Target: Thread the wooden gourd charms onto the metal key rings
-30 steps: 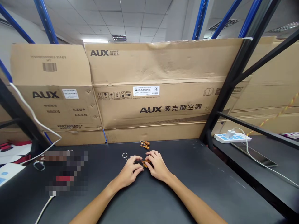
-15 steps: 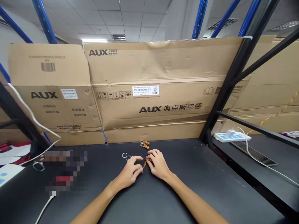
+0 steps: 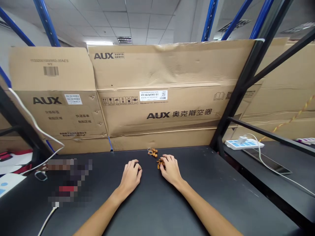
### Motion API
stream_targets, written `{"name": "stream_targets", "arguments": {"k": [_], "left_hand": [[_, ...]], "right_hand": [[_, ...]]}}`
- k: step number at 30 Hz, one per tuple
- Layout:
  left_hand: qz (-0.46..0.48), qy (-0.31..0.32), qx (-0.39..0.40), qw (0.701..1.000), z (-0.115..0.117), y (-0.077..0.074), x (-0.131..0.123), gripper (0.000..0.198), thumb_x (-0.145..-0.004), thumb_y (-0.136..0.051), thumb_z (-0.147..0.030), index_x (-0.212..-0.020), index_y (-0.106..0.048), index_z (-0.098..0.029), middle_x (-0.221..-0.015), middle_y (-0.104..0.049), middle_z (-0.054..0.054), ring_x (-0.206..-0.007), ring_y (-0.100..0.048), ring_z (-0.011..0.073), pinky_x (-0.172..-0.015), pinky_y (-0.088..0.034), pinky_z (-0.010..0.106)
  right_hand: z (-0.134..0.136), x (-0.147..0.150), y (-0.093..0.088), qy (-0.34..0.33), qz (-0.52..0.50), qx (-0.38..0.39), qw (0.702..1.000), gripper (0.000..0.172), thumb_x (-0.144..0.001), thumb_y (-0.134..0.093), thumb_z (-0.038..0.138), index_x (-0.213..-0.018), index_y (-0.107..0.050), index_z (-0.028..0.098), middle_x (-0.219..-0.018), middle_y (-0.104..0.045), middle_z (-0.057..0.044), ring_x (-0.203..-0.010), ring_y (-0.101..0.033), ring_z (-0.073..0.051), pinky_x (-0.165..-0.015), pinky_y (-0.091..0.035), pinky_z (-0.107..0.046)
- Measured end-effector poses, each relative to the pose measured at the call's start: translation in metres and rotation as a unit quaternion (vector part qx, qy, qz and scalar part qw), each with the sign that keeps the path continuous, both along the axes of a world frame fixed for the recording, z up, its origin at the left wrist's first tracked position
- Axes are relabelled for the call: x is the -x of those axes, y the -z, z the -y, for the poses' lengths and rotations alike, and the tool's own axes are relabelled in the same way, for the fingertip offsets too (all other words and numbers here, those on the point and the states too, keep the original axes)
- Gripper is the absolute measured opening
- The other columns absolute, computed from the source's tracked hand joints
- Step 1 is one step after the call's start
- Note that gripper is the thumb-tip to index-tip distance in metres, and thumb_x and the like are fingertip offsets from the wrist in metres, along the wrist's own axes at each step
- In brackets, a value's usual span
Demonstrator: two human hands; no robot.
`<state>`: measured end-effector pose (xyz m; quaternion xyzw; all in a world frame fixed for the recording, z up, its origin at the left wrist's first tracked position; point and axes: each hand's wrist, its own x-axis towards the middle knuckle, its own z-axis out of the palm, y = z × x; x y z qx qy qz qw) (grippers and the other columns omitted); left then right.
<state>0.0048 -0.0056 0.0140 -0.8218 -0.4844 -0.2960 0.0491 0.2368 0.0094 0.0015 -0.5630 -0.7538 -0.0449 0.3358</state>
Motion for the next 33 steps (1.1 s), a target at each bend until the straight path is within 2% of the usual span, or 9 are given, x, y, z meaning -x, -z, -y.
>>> {"name": "stream_targets", "arguments": {"k": [3, 6, 10, 12, 16, 20, 24, 28, 33], "left_hand": [[-0.004, -0.007, -0.006, 1.0, 0.0, 0.002, -0.001, 0.009, -0.086, -0.048, -0.018, -0.086, -0.056, -0.019, -0.11, -0.056, 0.011, -0.101, -0.052, 0.0272, -0.082, -0.044, 0.043], [-0.001, -0.004, -0.009, 1.0, 0.0, 0.003, -0.002, 0.009, -0.086, -0.048, -0.018, -0.087, -0.057, -0.02, -0.109, -0.056, 0.011, -0.102, -0.052, 0.027, -0.082, -0.045, 0.043], [-0.004, -0.001, -0.002, 1.0, 0.0, 0.004, -0.001, 0.01, -0.086, -0.047, -0.018, -0.087, -0.057, -0.019, -0.11, -0.056, 0.011, -0.102, -0.053, 0.027, -0.082, -0.045, 0.043], [-0.007, -0.004, -0.002, 1.0, -0.001, 0.004, -0.001, 0.01, -0.087, -0.047, -0.019, -0.087, -0.057, -0.019, -0.109, -0.056, 0.01, -0.103, -0.053, 0.0271, -0.082, -0.045, 0.043], [-0.008, -0.002, -0.004, 1.0, -0.001, 0.005, -0.001, 0.01, -0.087, -0.048, -0.019, -0.086, -0.057, -0.02, -0.108, -0.055, 0.009, -0.103, -0.052, 0.0266, -0.082, -0.045, 0.042], [-0.01, -0.001, 0.002, 1.0, -0.001, 0.005, -0.002, 0.009, -0.087, -0.048, -0.018, -0.087, -0.057, -0.019, -0.107, -0.055, 0.009, -0.102, -0.052, 0.0257, -0.083, -0.045, 0.042], [-0.006, 0.0, 0.011, 1.0, 0.0, 0.002, -0.002, 0.009, -0.087, -0.048, -0.019, -0.087, -0.057, -0.019, -0.108, -0.055, 0.01, -0.102, -0.053, 0.0265, -0.083, -0.044, 0.043], [0.003, 0.052, 0.023, 0.998, 0.003, -0.002, -0.004, 0.009, -0.088, -0.05, -0.02, -0.093, -0.058, -0.02, -0.111, -0.055, 0.009, -0.102, -0.054, 0.0253, -0.087, -0.043, 0.043], [0.009, 0.115, 0.037, 0.993, 0.008, -0.005, -0.006, 0.01, -0.088, -0.052, -0.022, -0.095, -0.059, -0.02, -0.11, -0.057, 0.008, -0.104, -0.054, 0.0233, -0.091, -0.042, 0.042]], "right_hand": [[-0.004, 0.002, -0.003, -0.043, 0.026, 0.011, 0.999, 0.038, -0.087, -0.053, 0.033, -0.122, -0.056, 0.021, -0.129, -0.054, -0.011, -0.121, -0.043, -0.029, -0.099, -0.036, -0.046], [-0.008, 0.005, -0.005, -0.064, 0.066, 0.034, 0.995, 0.048, -0.085, -0.055, 0.049, -0.127, -0.054, 0.024, -0.135, -0.051, -0.01, -0.127, -0.039, -0.031, -0.103, -0.03, -0.05], [-0.012, 0.004, -0.005, -0.073, 0.1, 0.038, 0.992, 0.051, -0.084, -0.053, 0.055, -0.125, -0.056, 0.024, -0.138, -0.048, -0.01, -0.13, -0.035, -0.034, -0.107, -0.023, -0.055], [-0.015, 0.003, -0.006, -0.083, 0.107, 0.035, 0.99, 0.053, -0.083, -0.055, 0.056, -0.125, -0.056, 0.024, -0.141, -0.045, -0.011, -0.131, -0.033, -0.034, -0.107, -0.024, -0.055], [-0.024, 0.003, -0.009, -0.096, 0.111, 0.024, 0.989, 0.048, -0.082, -0.058, 0.052, -0.119, -0.06, 0.021, -0.135, -0.049, -0.012, -0.129, -0.036, -0.034, -0.105, -0.029, -0.051], [-0.022, 0.007, -0.011, -0.103, 0.089, 0.006, 0.991, 0.025, -0.085, -0.059, 0.038, -0.1, -0.064, 0.019, -0.113, -0.062, -0.011, -0.113, -0.047, -0.028, -0.099, -0.035, -0.044], [-0.007, 0.011, -0.013, -0.128, 0.073, 0.018, 0.989, 0.001, -0.084, -0.06, 0.021, -0.084, -0.061, 0.021, -0.093, -0.064, -0.005, -0.097, -0.052, -0.024, -0.088, -0.039, -0.039], [0.011, 0.017, -0.014, -0.139, 0.066, 0.032, 0.988, 0.007, -0.082, -0.058, 0.015, -0.079, -0.056, 0.021, -0.085, -0.062, -0.004, -0.091, -0.052, -0.023, -0.083, -0.039, -0.037], [0.024, 0.02, -0.013, -0.17, -0.029, 0.049, 0.984, 0.009, -0.084, -0.056, 0.014, -0.081, -0.053, 0.021, -0.082, -0.061, -0.002, -0.086, -0.053, -0.02, -0.083, -0.039, -0.034]]}}
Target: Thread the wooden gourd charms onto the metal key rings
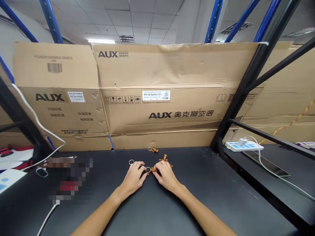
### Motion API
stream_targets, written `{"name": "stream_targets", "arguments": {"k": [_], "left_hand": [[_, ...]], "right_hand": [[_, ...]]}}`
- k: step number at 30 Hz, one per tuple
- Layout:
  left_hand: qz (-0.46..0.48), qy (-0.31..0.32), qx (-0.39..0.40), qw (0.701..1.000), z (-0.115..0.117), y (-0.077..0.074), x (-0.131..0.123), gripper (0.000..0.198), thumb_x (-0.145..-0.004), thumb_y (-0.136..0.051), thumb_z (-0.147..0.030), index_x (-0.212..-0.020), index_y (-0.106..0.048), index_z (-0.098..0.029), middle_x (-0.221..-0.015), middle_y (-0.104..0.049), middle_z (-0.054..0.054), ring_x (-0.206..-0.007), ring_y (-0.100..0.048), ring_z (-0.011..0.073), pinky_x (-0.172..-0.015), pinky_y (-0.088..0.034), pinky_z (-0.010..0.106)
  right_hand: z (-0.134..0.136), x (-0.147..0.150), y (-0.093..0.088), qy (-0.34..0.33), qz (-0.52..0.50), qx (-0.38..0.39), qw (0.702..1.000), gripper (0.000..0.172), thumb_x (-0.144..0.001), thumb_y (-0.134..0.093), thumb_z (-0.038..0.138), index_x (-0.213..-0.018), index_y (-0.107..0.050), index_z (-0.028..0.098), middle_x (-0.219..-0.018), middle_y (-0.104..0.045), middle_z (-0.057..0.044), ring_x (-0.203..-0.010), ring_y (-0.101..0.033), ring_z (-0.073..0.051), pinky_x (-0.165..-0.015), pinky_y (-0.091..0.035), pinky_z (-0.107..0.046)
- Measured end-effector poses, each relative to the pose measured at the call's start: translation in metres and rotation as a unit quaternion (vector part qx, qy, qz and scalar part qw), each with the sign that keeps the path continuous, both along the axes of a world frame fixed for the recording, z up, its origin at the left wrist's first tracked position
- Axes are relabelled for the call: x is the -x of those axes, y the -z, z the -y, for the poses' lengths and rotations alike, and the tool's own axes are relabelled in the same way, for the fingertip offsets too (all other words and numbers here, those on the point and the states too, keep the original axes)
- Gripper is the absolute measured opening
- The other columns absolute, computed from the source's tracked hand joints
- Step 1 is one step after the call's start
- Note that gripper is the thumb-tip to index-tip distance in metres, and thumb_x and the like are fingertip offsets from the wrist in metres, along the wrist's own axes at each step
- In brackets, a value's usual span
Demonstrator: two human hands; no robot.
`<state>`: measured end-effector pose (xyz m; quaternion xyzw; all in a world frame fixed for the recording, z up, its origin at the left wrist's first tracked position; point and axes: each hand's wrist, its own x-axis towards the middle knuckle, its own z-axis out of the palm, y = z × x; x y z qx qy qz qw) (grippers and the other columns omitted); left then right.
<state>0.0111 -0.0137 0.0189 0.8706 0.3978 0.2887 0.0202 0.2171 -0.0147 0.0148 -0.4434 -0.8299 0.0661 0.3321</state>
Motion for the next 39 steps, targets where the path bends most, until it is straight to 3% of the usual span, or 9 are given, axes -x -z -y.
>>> {"name": "stream_targets", "arguments": {"k": [8, 19, 24, 32, 39], "left_hand": [[0.005, 0.034, 0.02, 0.999, 0.008, -0.004, -0.006, 0.006, -0.088, -0.054, -0.022, -0.086, -0.06, -0.021, -0.108, -0.058, 0.006, -0.101, -0.053, 0.0224, -0.089, -0.043, 0.041], [0.033, 0.049, 0.085, 0.995, 0.007, -0.006, -0.004, 0.013, -0.089, -0.054, -0.023, -0.078, -0.059, -0.02, -0.109, -0.058, 0.004, -0.099, -0.054, 0.0198, -0.09, -0.042, 0.039], [0.039, 0.034, 0.065, 0.997, 0.006, -0.004, -0.004, 0.02, -0.084, -0.062, -0.032, -0.07, -0.057, -0.019, -0.109, -0.058, 0.005, -0.099, -0.053, 0.0221, -0.087, -0.044, 0.039], [0.027, 0.054, 0.05, 0.997, 0.01, -0.011, -0.004, 0.017, -0.092, -0.045, -0.018, -0.084, -0.06, -0.021, -0.112, -0.057, 0.006, -0.1, -0.054, 0.02, -0.09, -0.044, 0.038], [0.032, 0.041, 0.053, 0.997, 0.008, -0.007, -0.004, 0.02, -0.088, -0.054, -0.028, -0.071, -0.058, -0.019, -0.111, -0.057, 0.007, -0.102, -0.052, 0.0229, -0.09, -0.043, 0.042]], "right_hand": [[0.007, 0.002, 0.001, -0.029, -0.105, 0.015, 0.994, 0.003, -0.087, -0.055, 0.021, -0.085, -0.056, 0.022, -0.088, -0.06, -0.002, -0.086, -0.054, -0.018, -0.082, -0.042, -0.033], [0.002, -0.001, 0.003, 0.007, -0.07, 0.002, 0.998, 0.005, -0.087, -0.054, 0.019, -0.086, -0.058, 0.021, -0.084, -0.061, -0.003, -0.083, -0.054, -0.019, -0.08, -0.042, -0.034], [0.006, 0.001, -0.002, -0.008, -0.068, 0.001, 0.998, 0.004, -0.086, -0.055, 0.019, -0.084, -0.058, 0.022, -0.084, -0.061, -0.003, -0.083, -0.055, -0.019, -0.079, -0.043, -0.034], [0.0, -0.002, 0.006, 0.01, -0.064, -0.004, 0.998, 0.006, -0.087, -0.053, 0.018, -0.085, -0.058, 0.022, -0.083, -0.062, -0.002, -0.083, -0.055, -0.019, -0.079, -0.041, -0.034], [0.004, 0.001, 0.003, -0.017, -0.067, -0.001, 0.998, 0.005, -0.087, -0.053, 0.021, -0.087, -0.058, 0.022, -0.086, -0.063, -0.004, -0.085, -0.055, -0.02, -0.081, -0.042, -0.035]]}}
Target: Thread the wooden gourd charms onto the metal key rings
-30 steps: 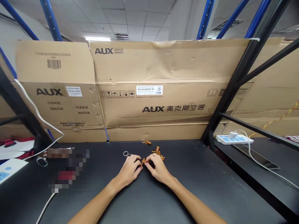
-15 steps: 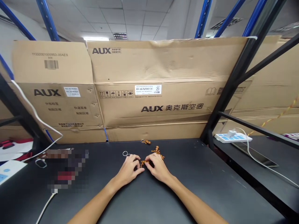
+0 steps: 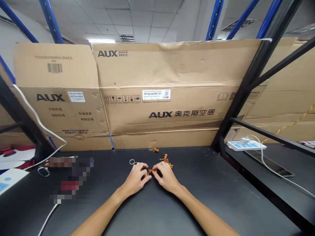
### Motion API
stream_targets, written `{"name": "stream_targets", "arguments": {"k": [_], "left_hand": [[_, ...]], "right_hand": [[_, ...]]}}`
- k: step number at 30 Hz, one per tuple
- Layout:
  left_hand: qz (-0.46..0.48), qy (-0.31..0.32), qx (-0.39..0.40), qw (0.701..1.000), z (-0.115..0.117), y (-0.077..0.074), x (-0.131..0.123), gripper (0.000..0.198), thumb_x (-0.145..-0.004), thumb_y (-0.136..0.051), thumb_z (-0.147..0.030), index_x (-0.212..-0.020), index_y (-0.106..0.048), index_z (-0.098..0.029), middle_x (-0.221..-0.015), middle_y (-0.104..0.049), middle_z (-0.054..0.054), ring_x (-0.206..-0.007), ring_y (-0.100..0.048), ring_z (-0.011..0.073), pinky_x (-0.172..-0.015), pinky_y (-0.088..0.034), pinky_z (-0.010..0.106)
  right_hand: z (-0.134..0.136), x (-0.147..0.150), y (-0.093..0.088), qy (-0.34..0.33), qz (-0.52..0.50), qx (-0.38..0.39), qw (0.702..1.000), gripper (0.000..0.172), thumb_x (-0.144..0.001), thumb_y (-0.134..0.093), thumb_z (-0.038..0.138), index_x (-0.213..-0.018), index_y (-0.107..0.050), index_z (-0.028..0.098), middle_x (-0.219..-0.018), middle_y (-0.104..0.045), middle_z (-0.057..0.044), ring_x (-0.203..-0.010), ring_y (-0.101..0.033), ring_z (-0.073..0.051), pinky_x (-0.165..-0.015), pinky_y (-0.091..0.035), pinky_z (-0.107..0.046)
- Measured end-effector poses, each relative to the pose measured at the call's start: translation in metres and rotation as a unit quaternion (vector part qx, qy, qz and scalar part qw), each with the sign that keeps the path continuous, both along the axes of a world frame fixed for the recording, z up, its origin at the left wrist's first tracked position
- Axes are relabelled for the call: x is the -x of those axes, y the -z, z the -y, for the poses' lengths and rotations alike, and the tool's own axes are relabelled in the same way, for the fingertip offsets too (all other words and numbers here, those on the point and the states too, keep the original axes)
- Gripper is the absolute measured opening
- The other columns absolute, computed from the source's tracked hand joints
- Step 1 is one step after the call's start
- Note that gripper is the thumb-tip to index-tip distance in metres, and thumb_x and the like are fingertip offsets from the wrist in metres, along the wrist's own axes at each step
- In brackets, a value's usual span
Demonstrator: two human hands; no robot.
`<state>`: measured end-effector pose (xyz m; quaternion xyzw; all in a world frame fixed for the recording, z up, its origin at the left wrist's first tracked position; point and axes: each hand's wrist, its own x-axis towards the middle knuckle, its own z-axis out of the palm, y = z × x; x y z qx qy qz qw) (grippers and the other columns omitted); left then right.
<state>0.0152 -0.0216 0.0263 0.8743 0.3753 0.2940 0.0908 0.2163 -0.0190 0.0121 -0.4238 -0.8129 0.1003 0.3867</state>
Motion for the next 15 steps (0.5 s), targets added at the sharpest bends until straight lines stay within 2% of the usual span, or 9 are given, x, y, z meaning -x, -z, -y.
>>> {"name": "stream_targets", "arguments": {"k": [6, 12, 15], "left_hand": [[-0.006, 0.01, 0.006, 1.0, 0.0005, -0.0005, -0.0001, 0.018, -0.092, -0.044, -0.019, -0.086, -0.061, -0.021, -0.113, -0.056, 0.007, -0.102, -0.053, 0.0206, -0.092, -0.042, 0.041], [0.0, -0.003, 0.003, 1.0, -0.0002, -0.0003, 0.0001, 0.021, -0.088, -0.055, -0.028, -0.069, -0.058, -0.019, -0.111, -0.057, 0.006, -0.103, -0.052, 0.0229, -0.092, -0.043, 0.042], [0.003, -0.003, 0.0, 1.0, -0.0013, 0.0005, 0.0009, 0.018, -0.091, -0.048, -0.021, -0.077, -0.059, -0.019, -0.113, -0.056, 0.007, -0.103, -0.052, 0.0223, -0.092, -0.043, 0.042]], "right_hand": [[-0.0039, -0.0034, 0.0028, 0.03, 0.005, 0.003, 1.0, 0.006, -0.088, -0.052, 0.02, -0.086, -0.059, 0.022, -0.084, -0.062, -0.003, -0.084, -0.056, -0.019, -0.08, -0.042, -0.034], [0.0014, -0.0002, -0.0025, 0.001, 0.005, -0.008, 1.0, 0.006, -0.087, -0.054, 0.018, -0.087, -0.058, 0.022, -0.085, -0.063, -0.003, -0.085, -0.056, -0.019, -0.081, -0.042, -0.034], [0.0008, 0.001, -0.0024, 0.0, 0.008, -0.015, 1.0, 0.006, -0.087, -0.053, 0.018, -0.087, -0.058, 0.021, -0.085, -0.063, -0.003, -0.085, -0.056, -0.019, -0.081, -0.042, -0.034]]}}
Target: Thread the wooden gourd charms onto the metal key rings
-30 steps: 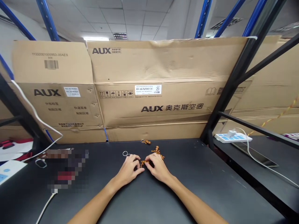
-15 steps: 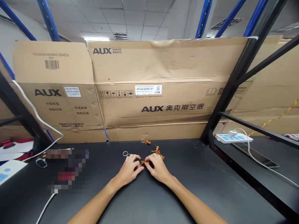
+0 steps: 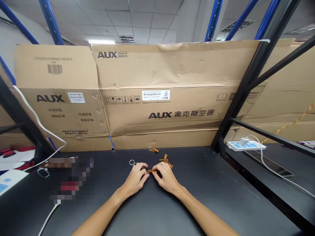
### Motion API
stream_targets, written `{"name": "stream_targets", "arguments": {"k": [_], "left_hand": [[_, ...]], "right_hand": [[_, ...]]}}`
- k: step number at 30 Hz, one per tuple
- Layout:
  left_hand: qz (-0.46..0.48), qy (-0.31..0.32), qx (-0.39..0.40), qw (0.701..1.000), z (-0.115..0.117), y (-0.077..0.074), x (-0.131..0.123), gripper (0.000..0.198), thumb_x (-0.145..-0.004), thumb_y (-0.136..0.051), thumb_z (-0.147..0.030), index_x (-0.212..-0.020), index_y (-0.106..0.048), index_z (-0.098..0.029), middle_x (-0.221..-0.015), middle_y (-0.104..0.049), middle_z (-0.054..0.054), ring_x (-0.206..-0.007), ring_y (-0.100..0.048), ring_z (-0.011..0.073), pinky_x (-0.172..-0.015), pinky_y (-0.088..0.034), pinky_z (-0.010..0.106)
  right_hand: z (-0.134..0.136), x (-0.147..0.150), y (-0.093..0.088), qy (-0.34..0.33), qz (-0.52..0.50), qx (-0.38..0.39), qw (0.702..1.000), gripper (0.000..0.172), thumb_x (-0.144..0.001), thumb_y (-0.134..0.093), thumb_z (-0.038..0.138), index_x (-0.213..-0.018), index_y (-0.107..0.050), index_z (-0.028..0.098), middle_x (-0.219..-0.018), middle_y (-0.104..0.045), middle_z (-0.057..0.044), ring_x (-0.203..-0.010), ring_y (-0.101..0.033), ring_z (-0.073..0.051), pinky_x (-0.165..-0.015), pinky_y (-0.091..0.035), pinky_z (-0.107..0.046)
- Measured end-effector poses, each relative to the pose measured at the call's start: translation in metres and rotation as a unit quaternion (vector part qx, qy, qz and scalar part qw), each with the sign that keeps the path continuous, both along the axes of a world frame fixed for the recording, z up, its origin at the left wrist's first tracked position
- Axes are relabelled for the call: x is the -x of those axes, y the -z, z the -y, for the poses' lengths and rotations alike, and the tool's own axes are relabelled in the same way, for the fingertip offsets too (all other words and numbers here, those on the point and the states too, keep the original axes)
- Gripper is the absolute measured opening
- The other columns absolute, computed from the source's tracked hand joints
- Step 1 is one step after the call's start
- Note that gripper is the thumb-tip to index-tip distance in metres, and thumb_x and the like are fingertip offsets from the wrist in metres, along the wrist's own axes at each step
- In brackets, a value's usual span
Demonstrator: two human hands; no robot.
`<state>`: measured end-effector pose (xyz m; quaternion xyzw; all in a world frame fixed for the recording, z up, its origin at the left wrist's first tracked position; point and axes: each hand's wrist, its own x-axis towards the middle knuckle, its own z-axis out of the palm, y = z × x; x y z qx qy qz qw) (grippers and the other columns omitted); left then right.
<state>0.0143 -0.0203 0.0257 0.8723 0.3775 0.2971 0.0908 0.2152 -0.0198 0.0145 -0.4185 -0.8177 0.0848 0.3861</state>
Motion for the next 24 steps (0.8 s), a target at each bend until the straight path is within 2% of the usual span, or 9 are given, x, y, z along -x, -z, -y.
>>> {"name": "stream_targets", "arguments": {"k": [4, 8, 11, 16, 18, 24], "left_hand": [[-0.009, 0.014, 0.005, 1.0, 0.0031, -0.0027, -0.001, 0.019, -0.093, -0.041, -0.018, -0.089, -0.06, -0.02, -0.116, -0.054, 0.008, -0.104, -0.052, 0.0206, -0.093, -0.042, 0.04], [-0.007, 0.003, 0.002, 1.0, 0.0029, -0.0023, -0.0013, 0.02, -0.089, -0.055, -0.029, -0.072, -0.058, -0.019, -0.114, -0.056, 0.007, -0.105, -0.051, 0.0233, -0.093, -0.042, 0.043], [-0.003, -0.007, -0.006, 1.0, -0.0006, 0.001, -0.0001, 0.025, -0.088, -0.056, -0.028, -0.065, -0.056, -0.018, -0.113, -0.056, 0.007, -0.105, -0.052, 0.0237, -0.092, -0.042, 0.043], [-0.008, 0.006, -0.006, 1.0, -0.001, 0.002, 0.0003, 0.018, -0.092, -0.045, -0.02, -0.084, -0.06, -0.019, -0.119, -0.053, 0.008, -0.107, -0.051, 0.0221, -0.093, -0.043, 0.042], [-0.015, 0.013, 0.002, 1.0, 0.0014, 0.0, -0.0005, 0.019, -0.093, -0.043, -0.019, -0.085, -0.06, -0.019, -0.119, -0.053, 0.008, -0.107, -0.052, 0.0219, -0.094, -0.042, 0.043], [-0.014, 0.009, 0.008, 1.0, 0.004, -0.0025, -0.0012, 0.024, -0.089, -0.055, -0.03, -0.068, -0.056, -0.018, -0.116, -0.054, 0.007, -0.107, -0.05, 0.024, -0.094, -0.042, 0.044]], "right_hand": [[-0.0037, -0.0035, 0.0027, 0.019, -0.007, -0.001, 1.0, 0.007, -0.088, -0.052, 0.019, -0.088, -0.059, 0.021, -0.084, -0.063, -0.003, -0.084, -0.056, -0.019, -0.082, -0.042, -0.036], [-0.0001, -0.0034, -0.0004, -0.003, -0.01, 0.004, 1.0, 0.006, -0.088, -0.053, 0.02, -0.087, -0.059, 0.021, -0.086, -0.063, -0.003, -0.086, -0.056, -0.019, -0.082, -0.042, -0.035], [0.0029, -0.0005, -0.003, -0.023, -0.006, -0.001, 1.0, 0.006, -0.088, -0.054, 0.02, -0.088, -0.059, 0.021, -0.085, -0.064, -0.003, -0.086, -0.056, -0.019, -0.082, -0.042, -0.034], [-0.0009, -0.0015, -0.0004, 0.012, -0.01, -0.005, 1.0, 0.009, -0.089, -0.051, 0.02, -0.087, -0.06, 0.021, -0.084, -0.064, -0.004, -0.083, -0.057, -0.019, -0.081, -0.043, -0.035], [-0.0021, -0.0032, 0.0006, 0.014, -0.013, -0.005, 1.0, 0.008, -0.089, -0.052, 0.021, -0.087, -0.06, 0.021, -0.084, -0.064, -0.004, -0.083, -0.057, -0.02, -0.081, -0.043, -0.036], [0.0015, -0.0022, -0.0013, -0.031, -0.012, -0.002, 0.999, 0.007, -0.089, -0.052, 0.021, -0.09, -0.059, 0.022, -0.086, -0.064, -0.004, -0.086, -0.057, -0.02, -0.082, -0.043, -0.035]]}}
